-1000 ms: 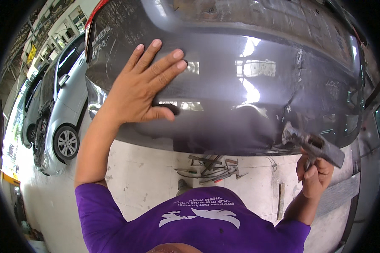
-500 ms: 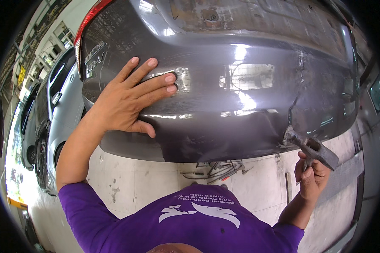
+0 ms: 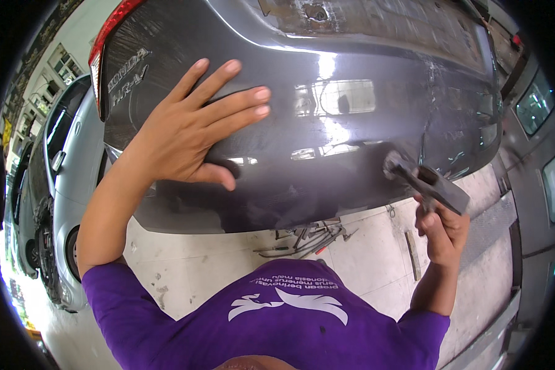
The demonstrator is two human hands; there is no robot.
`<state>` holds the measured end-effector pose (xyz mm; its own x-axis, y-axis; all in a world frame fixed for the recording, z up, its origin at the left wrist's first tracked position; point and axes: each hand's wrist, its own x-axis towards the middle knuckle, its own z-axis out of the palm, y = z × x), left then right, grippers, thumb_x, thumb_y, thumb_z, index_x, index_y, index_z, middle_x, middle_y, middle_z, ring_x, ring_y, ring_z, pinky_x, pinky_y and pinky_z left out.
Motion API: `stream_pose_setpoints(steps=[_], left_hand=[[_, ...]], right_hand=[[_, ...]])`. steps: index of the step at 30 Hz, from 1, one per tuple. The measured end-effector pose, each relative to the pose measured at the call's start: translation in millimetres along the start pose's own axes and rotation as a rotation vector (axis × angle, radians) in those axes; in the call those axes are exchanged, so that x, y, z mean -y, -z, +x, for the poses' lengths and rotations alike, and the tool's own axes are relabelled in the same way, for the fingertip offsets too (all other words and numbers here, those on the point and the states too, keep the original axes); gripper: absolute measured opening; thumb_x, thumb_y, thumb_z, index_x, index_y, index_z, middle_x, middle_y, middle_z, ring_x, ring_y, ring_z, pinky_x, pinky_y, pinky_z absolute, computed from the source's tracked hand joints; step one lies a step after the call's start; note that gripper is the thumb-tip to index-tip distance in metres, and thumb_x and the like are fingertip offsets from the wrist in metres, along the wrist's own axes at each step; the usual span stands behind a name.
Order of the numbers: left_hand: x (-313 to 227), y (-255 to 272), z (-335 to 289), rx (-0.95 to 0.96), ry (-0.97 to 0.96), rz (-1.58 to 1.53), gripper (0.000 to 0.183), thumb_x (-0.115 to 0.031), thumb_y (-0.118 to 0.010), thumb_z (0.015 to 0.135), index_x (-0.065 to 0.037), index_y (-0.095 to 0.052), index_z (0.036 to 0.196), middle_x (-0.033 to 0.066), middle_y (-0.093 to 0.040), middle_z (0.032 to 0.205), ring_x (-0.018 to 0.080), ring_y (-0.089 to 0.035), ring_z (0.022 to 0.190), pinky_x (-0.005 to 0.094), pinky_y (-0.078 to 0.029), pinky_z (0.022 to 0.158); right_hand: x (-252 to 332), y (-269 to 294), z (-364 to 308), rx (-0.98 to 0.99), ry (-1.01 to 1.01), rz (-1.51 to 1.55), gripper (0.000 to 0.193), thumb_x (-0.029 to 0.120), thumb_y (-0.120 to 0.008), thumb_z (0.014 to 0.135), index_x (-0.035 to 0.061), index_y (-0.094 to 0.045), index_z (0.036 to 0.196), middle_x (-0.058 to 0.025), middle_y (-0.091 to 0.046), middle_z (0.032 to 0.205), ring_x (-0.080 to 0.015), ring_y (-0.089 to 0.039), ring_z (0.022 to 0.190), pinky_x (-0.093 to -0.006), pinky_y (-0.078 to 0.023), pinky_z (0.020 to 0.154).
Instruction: The person repairs the body of a car by hammering out a dent on a hatchback door with a body hammer.
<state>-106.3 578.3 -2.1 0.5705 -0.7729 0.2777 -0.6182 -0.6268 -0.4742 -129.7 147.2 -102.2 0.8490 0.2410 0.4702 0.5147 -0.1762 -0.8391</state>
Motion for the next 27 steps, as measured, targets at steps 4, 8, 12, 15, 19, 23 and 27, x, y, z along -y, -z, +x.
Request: stream_pose_setpoints(steps=[4, 8, 12, 15, 19, 23, 27], left_hand=[[0.9, -4.7, 0.6, -0.072, -0.037, -0.042, 0.095, -0.083, -0.039, 0.076, -0.018, -0.047, 0.145, -0.0035, -0.043, 0.152, 0.0301, -0.025, 0.147, 0.0519, -0.014, 0.121], [4.2, -5.2, -26.1, -0.028, 0.000, -0.034, 0.096, -0.083, -0.040, 0.075, -0.018, -0.047, 0.145, -0.0033, -0.043, 0.153, 0.0303, -0.025, 0.148, 0.0515, -0.015, 0.121], [8.3, -7.6, -54.3, -0.011, 0.049, -0.029, 0.097, -0.084, -0.041, 0.075, -0.018, -0.047, 0.145, -0.0017, -0.043, 0.152, 0.0309, -0.025, 0.148, 0.0518, -0.015, 0.121], [11.9, -8.3, -73.0, -0.007, 0.086, -0.024, 0.098, -0.084, -0.042, 0.074, -0.018, -0.047, 0.145, -0.0002, -0.043, 0.152, 0.0315, -0.026, 0.147, 0.0520, -0.015, 0.121], [17.9, -11.2, -98.3, -0.010, 0.138, -0.014, 0.099, -0.085, -0.042, 0.073, -0.017, -0.048, 0.145, 0.0005, -0.044, 0.152, 0.0328, -0.028, 0.146, 0.0526, -0.018, 0.120], [22.2, -17.2, -119.3, -0.041, 0.183, -0.043, 0.097, -0.084, -0.043, 0.075, -0.016, -0.049, 0.144, 0.0027, -0.045, 0.151, 0.0341, -0.031, 0.145, 0.0528, -0.020, 0.119], [26.4, -20.1, -130.5, -0.099, 0.183, -0.051, 0.095, -0.082, -0.044, 0.078, -0.014, -0.049, 0.143, 0.0057, -0.047, 0.149, 0.0347, -0.034, 0.143, 0.0523, -0.023, 0.117]], right_hand=[[14.2, -25.4, 28.6, 0.084, 0.172, -0.118, 0.032, 0.021, -0.064, 0.093, -0.0052, -0.067, 0.111, -0.0053, -0.061, 0.074, -0.0118, -0.054, 0.063, -0.0251, -0.042, 0.058], [35.8, -52.7, 57.2, 0.174, 0.365, -0.370, 0.025, 0.017, -0.060, 0.097, -0.0017, -0.067, 0.111, -0.0071, -0.063, 0.078, -0.0151, -0.058, 0.066, -0.0274, -0.044, 0.062], [44.1, -74.8, 71.9, 0.171, 0.453, -0.500, 0.025, 0.018, -0.056, 0.099, -0.0016, -0.067, 0.110, -0.0074, -0.063, 0.078, -0.0165, -0.059, 0.063, -0.0283, -0.046, 0.060], [39.3, -91.5, 81.8, 0.154, 0.559, -0.556, 0.026, 0.019, -0.055, 0.100, -0.0011, -0.065, 0.114, -0.0098, -0.063, 0.076, -0.0201, -0.059, 0.059, -0.0294, -0.048, 0.058], [41.6, -110.0, 92.3, 0.139, 0.678, -0.693, 0.027, 0.018, -0.055, 0.098, 0.0007, -0.066, 0.115, -0.0122, -0.063, 0.076, -0.0250, -0.060, 0.059, -0.0309, -0.049, 0.058], [56.6, -123.3, 95.7, 0.111, 0.743, -0.739, 0.027, 0.018, -0.056, 0.096, 0.0028, -0.066, 0.116, -0.0113, -0.062, 0.074, -0.0266, -0.061, 0.059, -0.0325, -0.048, 0.056], [58.8, -150.8, 96.9, 0.033, 0.791, -0.646, 0.026, 0.018, -0.056, 0.096, 0.0035, -0.067, 0.114, -0.0117, -0.063, 0.075, -0.0274, -0.063, 0.061, -0.0336, -0.049, 0.057]])
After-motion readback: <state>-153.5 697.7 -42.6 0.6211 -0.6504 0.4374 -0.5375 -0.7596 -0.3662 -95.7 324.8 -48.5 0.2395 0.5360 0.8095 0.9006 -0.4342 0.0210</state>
